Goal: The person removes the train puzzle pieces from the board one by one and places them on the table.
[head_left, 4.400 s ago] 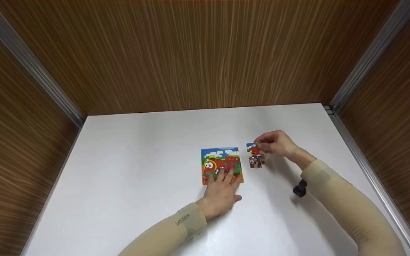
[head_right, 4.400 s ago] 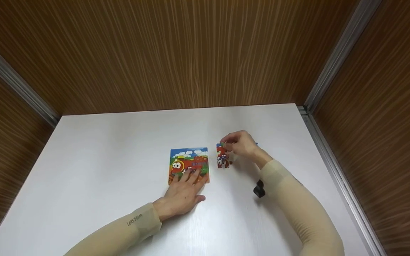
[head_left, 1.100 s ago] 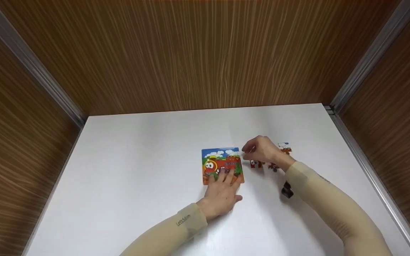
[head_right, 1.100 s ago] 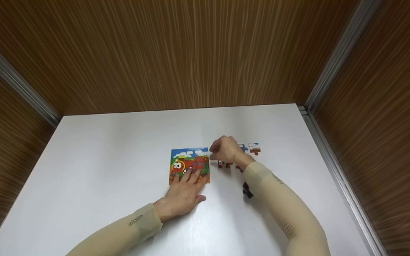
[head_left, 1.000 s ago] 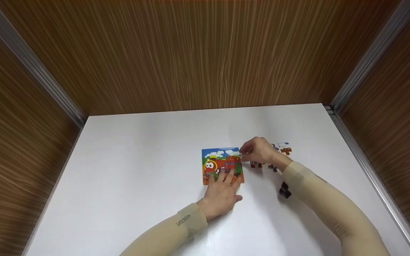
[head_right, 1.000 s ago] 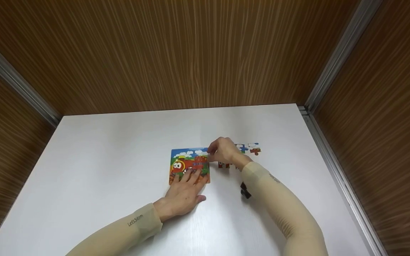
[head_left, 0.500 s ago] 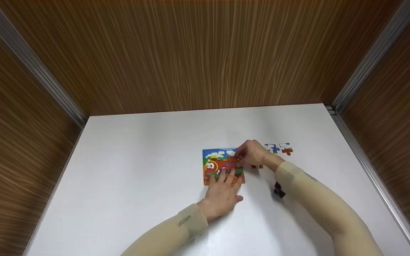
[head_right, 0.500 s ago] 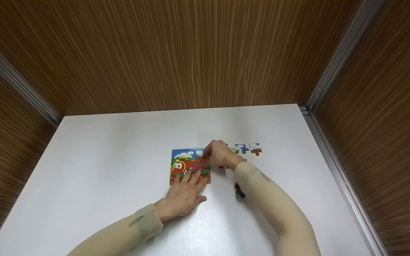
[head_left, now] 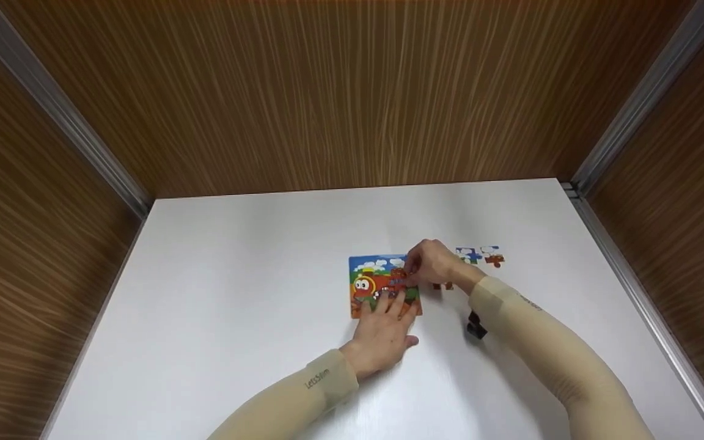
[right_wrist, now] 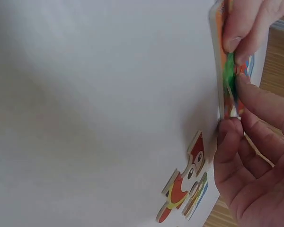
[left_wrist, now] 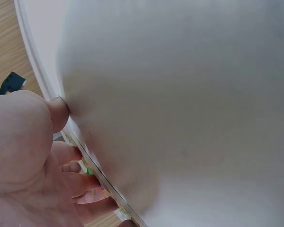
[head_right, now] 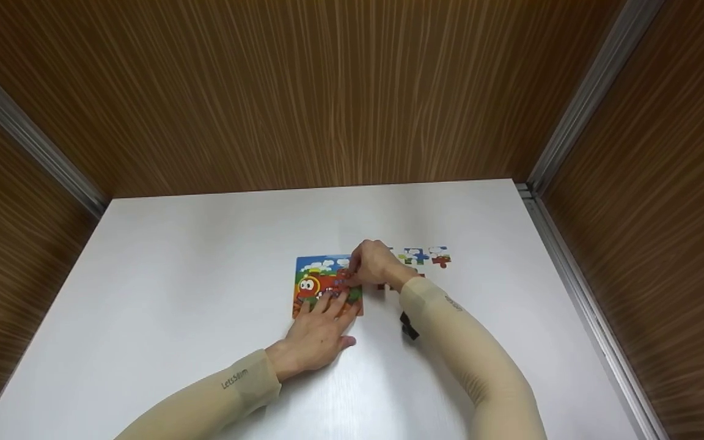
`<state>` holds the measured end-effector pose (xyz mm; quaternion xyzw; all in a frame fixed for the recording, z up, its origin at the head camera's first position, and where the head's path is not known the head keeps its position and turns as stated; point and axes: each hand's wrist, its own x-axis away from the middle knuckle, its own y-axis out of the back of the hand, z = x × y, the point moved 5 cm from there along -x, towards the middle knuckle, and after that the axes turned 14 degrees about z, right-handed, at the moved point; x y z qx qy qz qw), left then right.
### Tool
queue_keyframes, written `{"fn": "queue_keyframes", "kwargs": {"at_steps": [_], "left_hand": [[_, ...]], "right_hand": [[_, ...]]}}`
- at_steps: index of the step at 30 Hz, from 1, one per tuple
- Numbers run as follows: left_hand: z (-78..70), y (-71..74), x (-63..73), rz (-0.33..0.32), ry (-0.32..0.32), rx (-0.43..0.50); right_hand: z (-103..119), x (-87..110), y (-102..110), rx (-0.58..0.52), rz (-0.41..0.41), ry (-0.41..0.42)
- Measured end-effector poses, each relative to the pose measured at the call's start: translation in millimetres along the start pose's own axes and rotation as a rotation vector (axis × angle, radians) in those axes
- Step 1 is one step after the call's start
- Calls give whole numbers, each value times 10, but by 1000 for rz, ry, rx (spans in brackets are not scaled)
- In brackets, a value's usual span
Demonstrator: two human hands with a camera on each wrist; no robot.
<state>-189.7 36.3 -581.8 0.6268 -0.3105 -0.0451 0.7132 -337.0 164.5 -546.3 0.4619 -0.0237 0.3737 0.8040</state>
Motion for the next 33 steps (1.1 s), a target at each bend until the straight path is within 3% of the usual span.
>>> {"fn": "queue_keyframes", "kwargs": {"at_steps": [10, 16, 22, 29, 33], "left_hand": [[-6, 14, 1, 10, -7, 37], [-11, 6, 1, 19, -3, 6], [-14, 16, -6, 25, -4, 3], [-12, 21, 1, 16, -11, 25], [-4, 12, 0, 13, -12, 47]], "right_hand": [[-98, -2, -2, -201, 62, 3], [-113, 24, -14, -232, 26, 66], [-146, 41, 3, -263, -11, 53], [-196, 122, 310, -363, -155, 34], [-221, 201, 446, -392, -159, 42]]}}
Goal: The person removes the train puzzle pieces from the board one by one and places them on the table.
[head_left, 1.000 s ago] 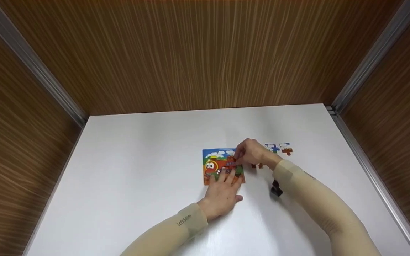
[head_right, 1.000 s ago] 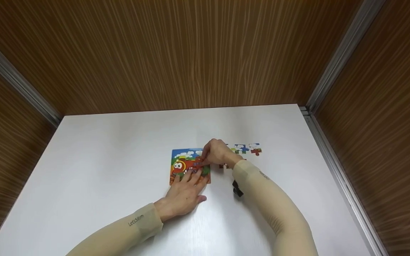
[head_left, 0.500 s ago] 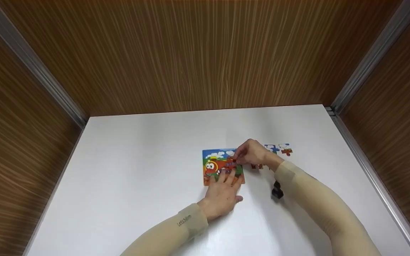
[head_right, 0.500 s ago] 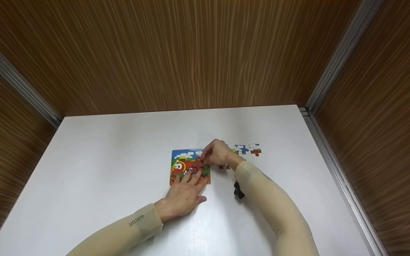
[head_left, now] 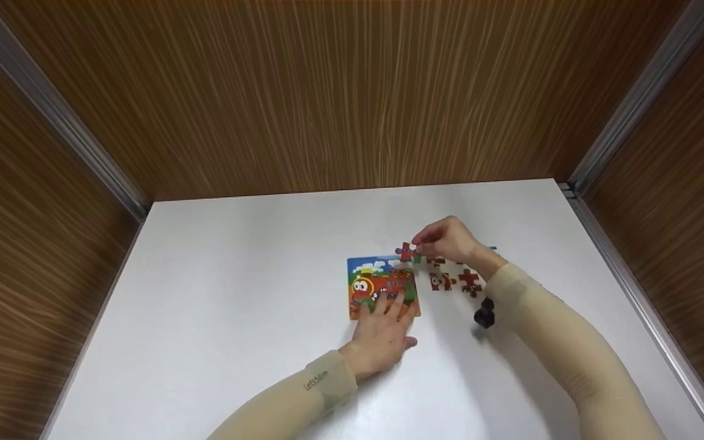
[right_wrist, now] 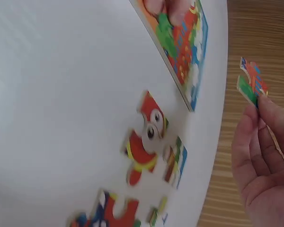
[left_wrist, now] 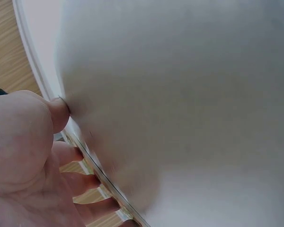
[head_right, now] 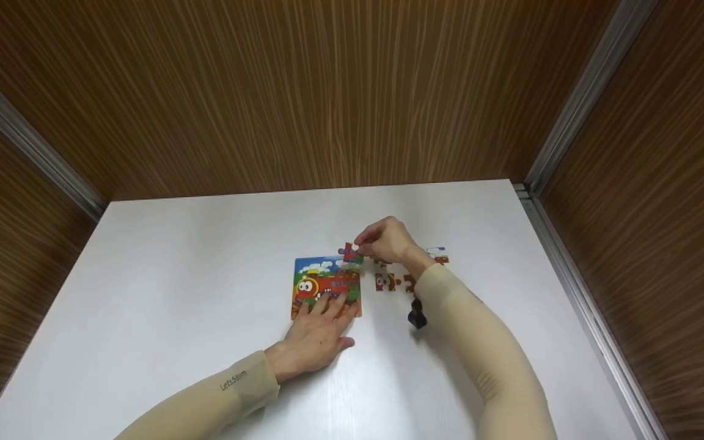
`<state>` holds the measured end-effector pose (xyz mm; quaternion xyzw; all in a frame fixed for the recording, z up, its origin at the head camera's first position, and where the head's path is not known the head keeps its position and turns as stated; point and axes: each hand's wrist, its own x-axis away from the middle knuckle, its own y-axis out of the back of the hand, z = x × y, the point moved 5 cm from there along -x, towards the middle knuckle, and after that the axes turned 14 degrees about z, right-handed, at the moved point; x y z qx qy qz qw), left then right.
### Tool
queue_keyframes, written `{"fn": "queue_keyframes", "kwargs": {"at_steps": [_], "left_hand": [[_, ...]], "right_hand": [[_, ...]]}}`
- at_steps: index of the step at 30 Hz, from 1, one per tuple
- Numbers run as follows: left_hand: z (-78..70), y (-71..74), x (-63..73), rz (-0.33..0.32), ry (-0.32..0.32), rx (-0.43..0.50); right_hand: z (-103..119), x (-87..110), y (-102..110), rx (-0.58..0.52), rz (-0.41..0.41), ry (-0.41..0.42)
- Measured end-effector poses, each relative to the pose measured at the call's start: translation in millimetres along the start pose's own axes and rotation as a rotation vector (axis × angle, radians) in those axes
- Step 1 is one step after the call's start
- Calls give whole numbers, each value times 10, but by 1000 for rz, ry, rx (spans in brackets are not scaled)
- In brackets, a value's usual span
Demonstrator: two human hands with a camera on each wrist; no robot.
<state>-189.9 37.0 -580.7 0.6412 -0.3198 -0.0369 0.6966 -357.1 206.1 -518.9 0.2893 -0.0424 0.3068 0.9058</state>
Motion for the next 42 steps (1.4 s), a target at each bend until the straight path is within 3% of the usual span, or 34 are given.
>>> {"fn": "queue_keyframes", "kwargs": {"at_steps": [8, 15, 32, 42], "left_hand": [[15, -10, -10, 6, 10, 8], [6, -3, -10, 24, 15, 11], [20, -8, -9, -1, 6, 11], [24, 2, 5, -17, 1, -5]], "right_hand": [[-126, 227, 173, 31, 0, -30], [-308, 508, 325, -29, 2, -33], [-986, 1017, 702, -31, -65, -193], [-1198, 1092, 753, -10, -60, -278]]}}
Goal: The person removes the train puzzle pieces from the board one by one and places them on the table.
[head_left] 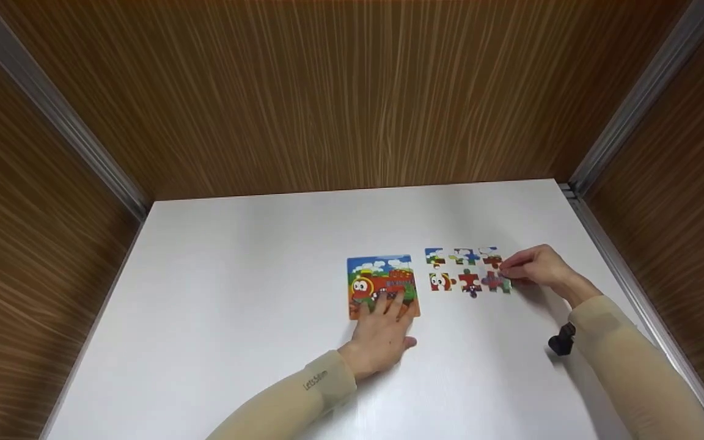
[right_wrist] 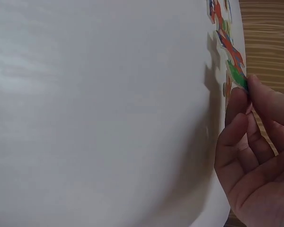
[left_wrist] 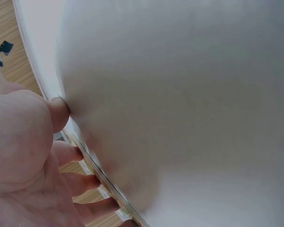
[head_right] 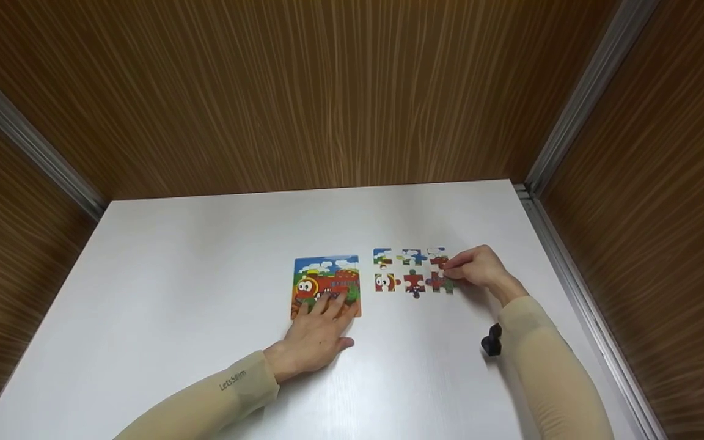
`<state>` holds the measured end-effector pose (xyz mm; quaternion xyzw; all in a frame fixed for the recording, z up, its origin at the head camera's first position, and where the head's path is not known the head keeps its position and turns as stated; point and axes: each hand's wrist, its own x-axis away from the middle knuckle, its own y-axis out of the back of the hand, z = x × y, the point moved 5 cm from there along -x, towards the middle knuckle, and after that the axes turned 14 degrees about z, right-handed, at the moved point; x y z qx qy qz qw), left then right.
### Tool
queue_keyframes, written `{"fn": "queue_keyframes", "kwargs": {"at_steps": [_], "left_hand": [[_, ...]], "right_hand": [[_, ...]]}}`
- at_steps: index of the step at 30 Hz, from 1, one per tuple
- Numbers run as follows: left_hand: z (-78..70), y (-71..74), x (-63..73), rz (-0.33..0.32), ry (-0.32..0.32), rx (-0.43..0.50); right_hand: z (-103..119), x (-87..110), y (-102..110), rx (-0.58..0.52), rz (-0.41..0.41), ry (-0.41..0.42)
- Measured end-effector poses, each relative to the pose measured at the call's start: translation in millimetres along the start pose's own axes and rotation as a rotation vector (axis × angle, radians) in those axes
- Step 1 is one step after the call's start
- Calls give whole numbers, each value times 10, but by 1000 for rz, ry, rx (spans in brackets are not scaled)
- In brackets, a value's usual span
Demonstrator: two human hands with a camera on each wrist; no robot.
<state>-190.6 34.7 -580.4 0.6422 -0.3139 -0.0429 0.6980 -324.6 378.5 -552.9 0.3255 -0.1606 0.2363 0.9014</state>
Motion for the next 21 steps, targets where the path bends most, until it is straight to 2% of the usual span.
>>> {"fn": "queue_keyframes", "kwargs": {"at_steps": [8, 21], "left_hand": [[1, 7, 0, 6, 4, 3], [10, 30, -7, 12, 3, 12]], "right_hand": [[21, -60, 10, 114, 0, -22], [70, -41, 8, 197, 1, -56]]}}
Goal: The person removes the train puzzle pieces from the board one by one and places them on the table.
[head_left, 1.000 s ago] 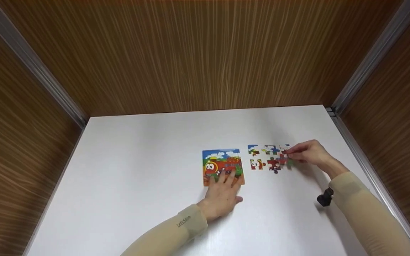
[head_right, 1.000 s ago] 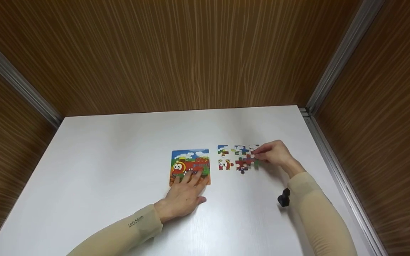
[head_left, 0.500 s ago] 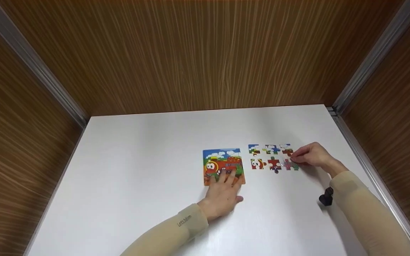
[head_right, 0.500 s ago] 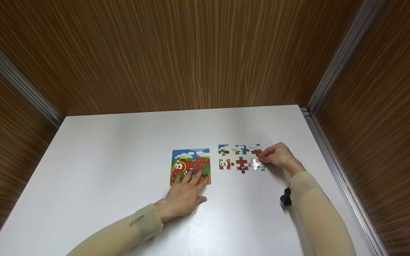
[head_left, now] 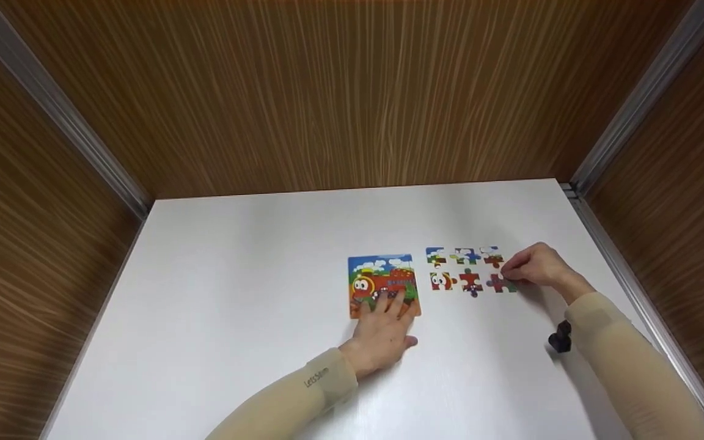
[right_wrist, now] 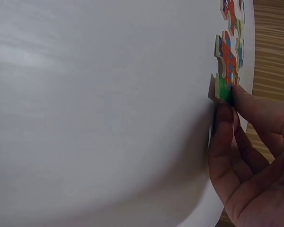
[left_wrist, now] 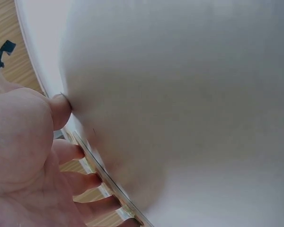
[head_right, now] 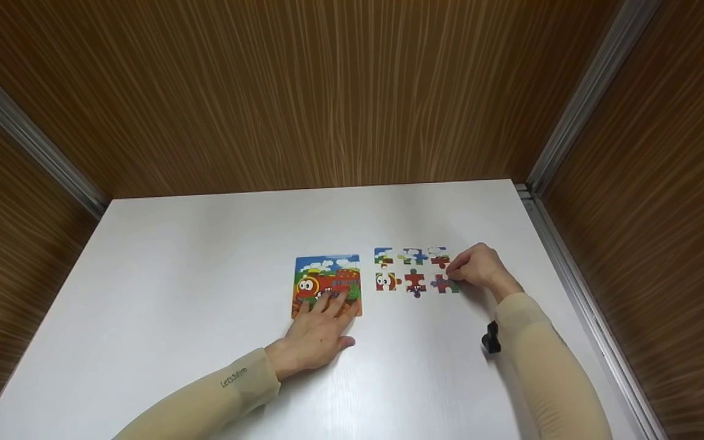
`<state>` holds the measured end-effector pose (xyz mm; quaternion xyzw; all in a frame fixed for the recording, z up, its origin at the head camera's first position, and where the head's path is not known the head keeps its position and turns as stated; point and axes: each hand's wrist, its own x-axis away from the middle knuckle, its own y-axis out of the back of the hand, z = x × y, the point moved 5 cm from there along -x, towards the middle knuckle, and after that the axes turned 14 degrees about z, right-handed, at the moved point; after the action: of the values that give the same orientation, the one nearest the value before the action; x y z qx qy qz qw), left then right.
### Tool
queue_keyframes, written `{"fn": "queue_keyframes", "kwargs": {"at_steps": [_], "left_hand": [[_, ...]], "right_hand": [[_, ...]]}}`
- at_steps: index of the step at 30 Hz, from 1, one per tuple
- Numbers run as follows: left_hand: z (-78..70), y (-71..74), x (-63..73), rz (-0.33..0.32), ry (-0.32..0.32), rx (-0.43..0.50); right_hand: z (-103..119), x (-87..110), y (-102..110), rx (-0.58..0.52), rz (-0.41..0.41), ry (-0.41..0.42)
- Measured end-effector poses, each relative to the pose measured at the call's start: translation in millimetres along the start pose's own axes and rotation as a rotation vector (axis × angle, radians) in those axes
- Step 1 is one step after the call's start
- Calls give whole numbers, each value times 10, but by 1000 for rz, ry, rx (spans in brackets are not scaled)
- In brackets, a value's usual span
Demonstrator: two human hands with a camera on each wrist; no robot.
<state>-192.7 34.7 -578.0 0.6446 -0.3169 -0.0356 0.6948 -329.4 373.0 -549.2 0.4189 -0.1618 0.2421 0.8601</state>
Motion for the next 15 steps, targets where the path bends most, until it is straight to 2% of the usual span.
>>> {"fn": "queue_keyframes", "kwargs": {"at_steps": [9, 15], "left_hand": [[4, 17, -17, -11, 1, 38], [4, 35, -24, -50, 5, 77]], "right_hand": [[39, -10, 10, 44, -30, 31], [129, 15, 12, 33, -64, 26]]}}
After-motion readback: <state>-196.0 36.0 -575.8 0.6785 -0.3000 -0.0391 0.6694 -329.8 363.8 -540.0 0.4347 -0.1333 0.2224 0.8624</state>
